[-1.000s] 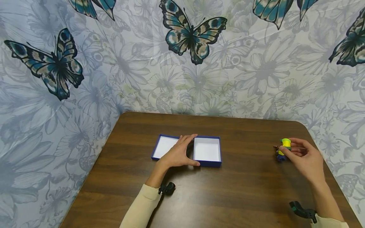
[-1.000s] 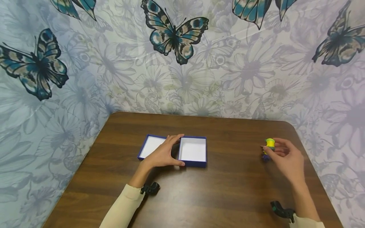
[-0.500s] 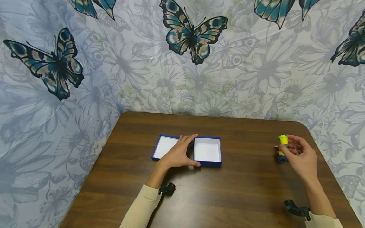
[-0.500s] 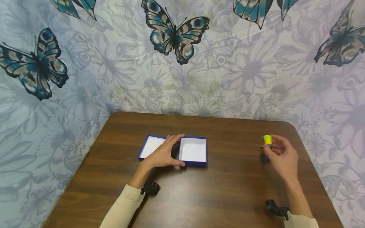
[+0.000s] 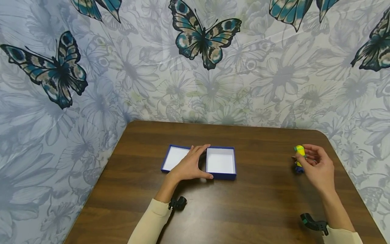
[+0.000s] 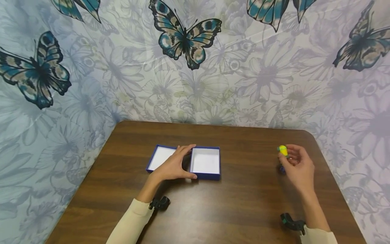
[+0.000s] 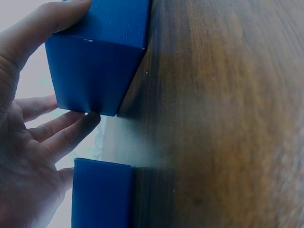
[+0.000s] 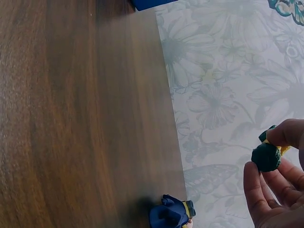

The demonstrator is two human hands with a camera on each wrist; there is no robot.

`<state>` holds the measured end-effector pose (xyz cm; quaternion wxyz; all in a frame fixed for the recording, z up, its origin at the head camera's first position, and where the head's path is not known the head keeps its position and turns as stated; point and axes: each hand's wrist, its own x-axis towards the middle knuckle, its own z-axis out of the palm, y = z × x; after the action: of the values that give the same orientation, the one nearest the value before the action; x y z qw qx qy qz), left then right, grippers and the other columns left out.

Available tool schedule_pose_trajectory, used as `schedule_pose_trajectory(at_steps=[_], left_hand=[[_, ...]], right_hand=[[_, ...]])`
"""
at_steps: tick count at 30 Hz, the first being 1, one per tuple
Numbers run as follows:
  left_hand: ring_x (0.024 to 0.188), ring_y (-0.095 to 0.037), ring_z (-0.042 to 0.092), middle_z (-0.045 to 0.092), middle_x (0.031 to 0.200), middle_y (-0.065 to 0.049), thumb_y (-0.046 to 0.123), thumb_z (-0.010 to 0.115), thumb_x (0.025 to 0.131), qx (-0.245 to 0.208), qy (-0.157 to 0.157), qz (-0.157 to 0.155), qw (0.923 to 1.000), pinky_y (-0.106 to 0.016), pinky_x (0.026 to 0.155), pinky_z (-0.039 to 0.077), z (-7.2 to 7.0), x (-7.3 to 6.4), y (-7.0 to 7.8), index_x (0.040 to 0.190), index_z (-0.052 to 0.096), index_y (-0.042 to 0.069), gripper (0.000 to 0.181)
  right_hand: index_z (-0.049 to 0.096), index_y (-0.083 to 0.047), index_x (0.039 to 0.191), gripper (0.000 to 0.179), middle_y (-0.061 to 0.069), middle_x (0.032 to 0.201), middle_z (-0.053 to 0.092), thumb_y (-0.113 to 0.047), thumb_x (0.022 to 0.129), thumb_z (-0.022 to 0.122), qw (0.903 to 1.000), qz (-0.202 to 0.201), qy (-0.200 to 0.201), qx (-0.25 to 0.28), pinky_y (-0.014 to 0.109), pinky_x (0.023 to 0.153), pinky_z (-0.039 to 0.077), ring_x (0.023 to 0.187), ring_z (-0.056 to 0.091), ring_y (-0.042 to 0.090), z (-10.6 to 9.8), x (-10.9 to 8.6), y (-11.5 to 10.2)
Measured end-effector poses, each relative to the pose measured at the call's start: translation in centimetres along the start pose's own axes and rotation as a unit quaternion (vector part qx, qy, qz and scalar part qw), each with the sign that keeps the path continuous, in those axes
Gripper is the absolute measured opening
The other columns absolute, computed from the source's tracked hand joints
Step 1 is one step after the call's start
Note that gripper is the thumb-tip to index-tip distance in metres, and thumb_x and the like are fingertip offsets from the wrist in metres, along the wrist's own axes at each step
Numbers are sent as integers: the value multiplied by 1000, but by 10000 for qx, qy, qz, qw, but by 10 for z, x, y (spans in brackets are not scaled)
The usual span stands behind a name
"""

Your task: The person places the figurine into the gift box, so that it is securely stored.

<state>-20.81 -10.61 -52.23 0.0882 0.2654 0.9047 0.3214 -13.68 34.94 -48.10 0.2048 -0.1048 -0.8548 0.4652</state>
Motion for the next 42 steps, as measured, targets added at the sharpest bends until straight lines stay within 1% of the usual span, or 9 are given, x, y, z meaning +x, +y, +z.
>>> schedule_pose_trajectory(at_steps=[5, 11, 16, 19, 23, 25, 28, 35, 42], left_hand=[[165, -31, 32, 39, 171, -8, 60, 95, 72, -2, 11, 5, 10000, -55, 141, 9, -1, 1, -1, 172, 26, 26, 126], [167, -36, 27, 38, 171, -8, 60, 95, 73, -106, -7, -10, 9999, -58, 140, 11, -1, 1, -1, 172, 24, 26, 127], [167, -37, 25, 38, 171, -8, 61, 95, 73, -115, 10, -30, 9999, -58, 140, 13, -1, 1, -2, 173, 23, 27, 128], [167, -36, 26, 38, 170, -8, 61, 96, 72, -102, 24, -29, 9999, -58, 140, 12, 0, 0, -2, 172, 24, 26, 128], [167, -37, 26, 38, 171, -8, 61, 95, 73, -79, 22, -47, 10000, -58, 140, 13, 0, 0, -2, 172, 24, 27, 127], [167, -36, 27, 38, 171, -8, 60, 95, 73, -91, 21, -51, 9999, -58, 140, 13, -1, -1, -1, 172, 24, 26, 127], [166, -35, 28, 38, 170, -8, 60, 96, 72, -101, 20, -31, 9999, -57, 140, 12, -1, -1, -1, 172, 25, 25, 127], [165, -35, 30, 39, 170, -9, 61, 95, 72, -34, -16, 82, 10000, -58, 140, 13, 2, 1, -3, 172, 25, 25, 127], [166, -48, 22, 39, 170, -10, 61, 96, 72, -68, -3, -25, 10000, -65, 136, 22, 1, -1, -4, 172, 26, 27, 127]], right_hand=[[58, -7, 149, 50, -25, 116, 61, -13, 102, 74, 9987, -401, -248, 169, -1, 81, 52, 98, 63, -13, 2, 1, 0], [56, -10, 152, 46, -20, 121, 60, -9, 106, 65, 9929, -937, -738, 51, 6, 67, 52, 87, 66, -15, 5, 2, 2], [59, -10, 150, 40, -22, 118, 63, -11, 110, 61, 9878, -1064, -1137, -67, 13, 66, 54, 92, 68, -14, 6, 1, 0], [60, -9, 147, 41, -15, 112, 64, -8, 107, 66, 9865, -1072, -1227, 151, 16, 59, 49, 81, 63, -12, 9, 1, -1], [55, -2, 148, 57, -4, 119, 61, 8, 96, 74, 9802, -1267, -1395, 600, 7, 65, 54, 86, 65, -9, 12, 2, 1], [51, 2, 150, 63, -2, 126, 59, 15, 92, 73, 9761, -1356, -1507, 786, 7, 76, 59, 100, 71, -7, 14, 2, 3], [46, 4, 150, 63, -1, 128, 57, 19, 93, 69, 9726, -1368, -1592, 1003, 8, 82, 60, 107, 71, -6, 15, 2, 5], [35, 3, 150, 62, -1, 127, 58, 19, 97, 63, 9594, -1216, -1974, 1608, 11, 78, 61, 101, 75, -3, 15, -2, 10], [39, 0, 149, 59, -8, 123, 64, 8, 99, 69, 9683, -1187, -1977, 961, 13, 72, 59, 96, 73, -3, 19, -2, 8]])
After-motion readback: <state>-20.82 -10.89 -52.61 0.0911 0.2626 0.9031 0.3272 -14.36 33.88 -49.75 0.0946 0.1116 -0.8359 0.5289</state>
